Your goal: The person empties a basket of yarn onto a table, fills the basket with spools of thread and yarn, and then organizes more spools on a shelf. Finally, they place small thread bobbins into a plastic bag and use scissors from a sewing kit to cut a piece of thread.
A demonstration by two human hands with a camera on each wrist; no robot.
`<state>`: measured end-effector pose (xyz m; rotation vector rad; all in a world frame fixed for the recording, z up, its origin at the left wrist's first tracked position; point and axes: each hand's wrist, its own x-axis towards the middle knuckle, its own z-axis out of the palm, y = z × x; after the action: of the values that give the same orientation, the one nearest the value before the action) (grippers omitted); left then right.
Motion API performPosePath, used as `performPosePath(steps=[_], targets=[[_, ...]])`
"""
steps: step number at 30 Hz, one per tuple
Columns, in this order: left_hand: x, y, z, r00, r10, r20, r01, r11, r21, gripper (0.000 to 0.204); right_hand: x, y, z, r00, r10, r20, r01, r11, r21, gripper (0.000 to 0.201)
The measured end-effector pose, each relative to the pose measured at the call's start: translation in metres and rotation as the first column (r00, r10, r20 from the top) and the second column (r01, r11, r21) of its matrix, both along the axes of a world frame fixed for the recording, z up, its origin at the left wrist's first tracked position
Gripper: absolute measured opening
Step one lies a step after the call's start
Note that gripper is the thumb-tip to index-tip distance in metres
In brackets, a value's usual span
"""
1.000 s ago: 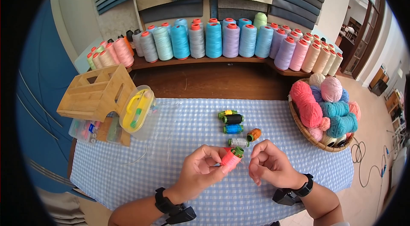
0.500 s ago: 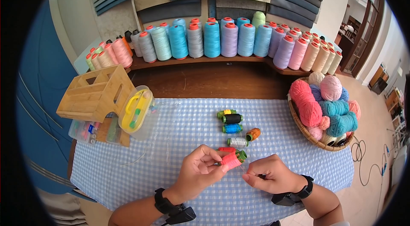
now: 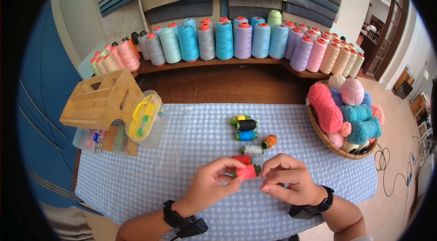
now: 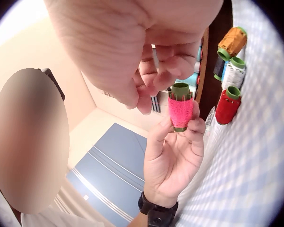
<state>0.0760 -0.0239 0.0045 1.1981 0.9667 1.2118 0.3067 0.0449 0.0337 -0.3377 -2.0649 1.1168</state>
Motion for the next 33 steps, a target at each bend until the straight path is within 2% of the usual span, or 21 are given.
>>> performPosePath(steps=[4, 6, 7, 10, 11, 12, 13, 17, 19, 20, 22, 24, 26, 29, 31, 33], targets=[[-0.002, -0.001, 0.004, 0.996, -0.064, -0.057, 0.064, 0.998, 0.001, 0.031, 0.002, 0.002, 0.0, 0.997, -0.051, 0.052, 0.048, 0.997, 0.058, 0.009], [-0.003, -0.001, 0.008, 0.979, -0.185, -0.089, 0.183, 0.982, -0.036, 0.028, 0.002, 0.004, -0.003, 0.996, -0.076, 0.048, 0.073, 0.995, 0.062, 0.009], [-0.003, -0.002, 0.007, 0.978, -0.187, -0.088, 0.184, 0.982, -0.037, 0.028, 0.002, 0.004, -0.004, 0.994, -0.099, 0.043, 0.096, 0.993, 0.072, 0.01], [-0.002, -0.003, 0.005, 0.969, -0.245, -0.012, 0.244, 0.968, -0.062, 0.028, 0.001, 0.004, -0.003, 0.992, -0.115, 0.047, 0.111, 0.991, 0.078, 0.008], [-0.002, -0.003, 0.006, 0.966, -0.25, 0.071, 0.256, 0.964, -0.076, 0.029, 0.001, 0.003, -0.002, 0.992, -0.116, 0.047, 0.112, 0.991, 0.078, 0.008], [-0.002, -0.004, 0.006, 0.955, -0.253, 0.155, 0.268, 0.959, -0.089, 0.03, 0.001, 0.002, 0.0, 0.989, -0.125, 0.08, 0.123, 0.992, 0.03, 0.006], [-0.003, -0.004, 0.006, 0.955, -0.253, 0.155, 0.268, 0.959, -0.089, 0.03, 0.001, 0.002, 0.0, 0.985, -0.132, 0.113, 0.134, 0.991, -0.017, 0.005], [-0.004, -0.003, 0.003, 0.936, -0.261, 0.237, 0.283, 0.957, -0.062, 0.03, -0.001, 0.005, -0.003, 0.992, -0.101, 0.082, 0.102, 0.995, -0.008, 0.006], [-0.006, -0.002, 0.001, 0.932, -0.265, 0.249, 0.282, 0.959, -0.032, 0.03, 0.0, 0.003, 0.001, 0.984, -0.042, 0.174, 0.08, 0.973, -0.218, 0.008], [-0.007, -0.001, 0.0, 0.922, -0.288, 0.258, 0.302, 0.953, -0.017, 0.033, 0.0, 0.003, 0.0, 0.984, -0.041, 0.173, 0.079, 0.973, -0.216, 0.008], [-0.007, -0.001, -0.001, 0.912, -0.308, 0.269, 0.321, 0.947, -0.002, 0.037, 0.001, 0.004, -0.002, 0.986, -0.029, 0.167, 0.046, 0.994, -0.102, 0.005], [-0.003, -0.001, -0.001, 0.909, -0.336, 0.245, 0.321, 0.942, 0.101, 0.037, 0.001, 0.001, 0.001, 0.984, -0.034, 0.176, 0.06, 0.988, -0.144, 0.004], [-0.003, -0.002, -0.004, 0.899, -0.354, 0.256, 0.34, 0.935, 0.099, 0.038, 0.001, 0.001, 0.002, 0.982, -0.042, 0.185, 0.077, 0.98, -0.186, 0.002], [-0.001, -0.003, -0.004, 0.894, -0.36, 0.267, 0.353, 0.933, 0.076, 0.04, 0.0, 0.003, -0.002, 0.985, -0.042, 0.168, 0.064, 0.991, -0.122, 0.002], [0.0, -0.003, -0.003, 0.899, -0.347, 0.266, 0.346, 0.937, 0.052, 0.04, -0.002, 0.003, -0.005, 0.996, -0.02, 0.089, 0.025, 0.998, -0.06, 0.002], [0.0, -0.002, -0.003, 0.902, -0.375, 0.213, 0.364, 0.927, 0.09, 0.044, -0.002, 0.002, -0.005, 0.995, -0.012, 0.099, 0.02, 0.997, -0.074, 0.002]])
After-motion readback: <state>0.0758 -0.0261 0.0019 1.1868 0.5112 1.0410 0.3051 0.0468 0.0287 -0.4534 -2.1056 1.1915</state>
